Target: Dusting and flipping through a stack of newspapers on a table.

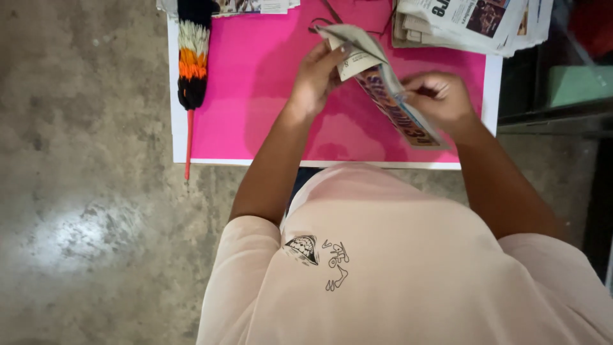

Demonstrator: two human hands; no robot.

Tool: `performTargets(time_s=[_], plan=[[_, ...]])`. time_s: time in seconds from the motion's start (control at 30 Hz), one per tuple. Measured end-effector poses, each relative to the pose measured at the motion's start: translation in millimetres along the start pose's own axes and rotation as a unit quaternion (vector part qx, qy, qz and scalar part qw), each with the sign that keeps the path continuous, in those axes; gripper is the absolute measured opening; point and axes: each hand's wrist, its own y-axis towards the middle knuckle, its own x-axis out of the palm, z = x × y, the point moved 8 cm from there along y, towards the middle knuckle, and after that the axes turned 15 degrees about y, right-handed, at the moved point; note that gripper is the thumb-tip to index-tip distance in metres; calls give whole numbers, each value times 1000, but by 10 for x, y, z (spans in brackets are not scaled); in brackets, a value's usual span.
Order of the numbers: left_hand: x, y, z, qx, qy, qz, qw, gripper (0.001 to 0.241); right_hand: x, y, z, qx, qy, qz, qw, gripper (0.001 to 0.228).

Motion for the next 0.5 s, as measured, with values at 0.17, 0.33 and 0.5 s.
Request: performTargets(time_s=[0.17, 0.33, 0.5], plan=[[622, -71, 581, 75, 123, -91, 985, 36, 190, 227, -77, -53, 319, -89, 942, 74], [859, 3, 990, 124, 324, -150, 926, 40, -585, 123, 33, 35, 32, 247, 968, 47], [377, 230, 1970, 251, 541, -102, 796, 34, -1640, -354, -139, -205, -39, 357, 911, 23]])
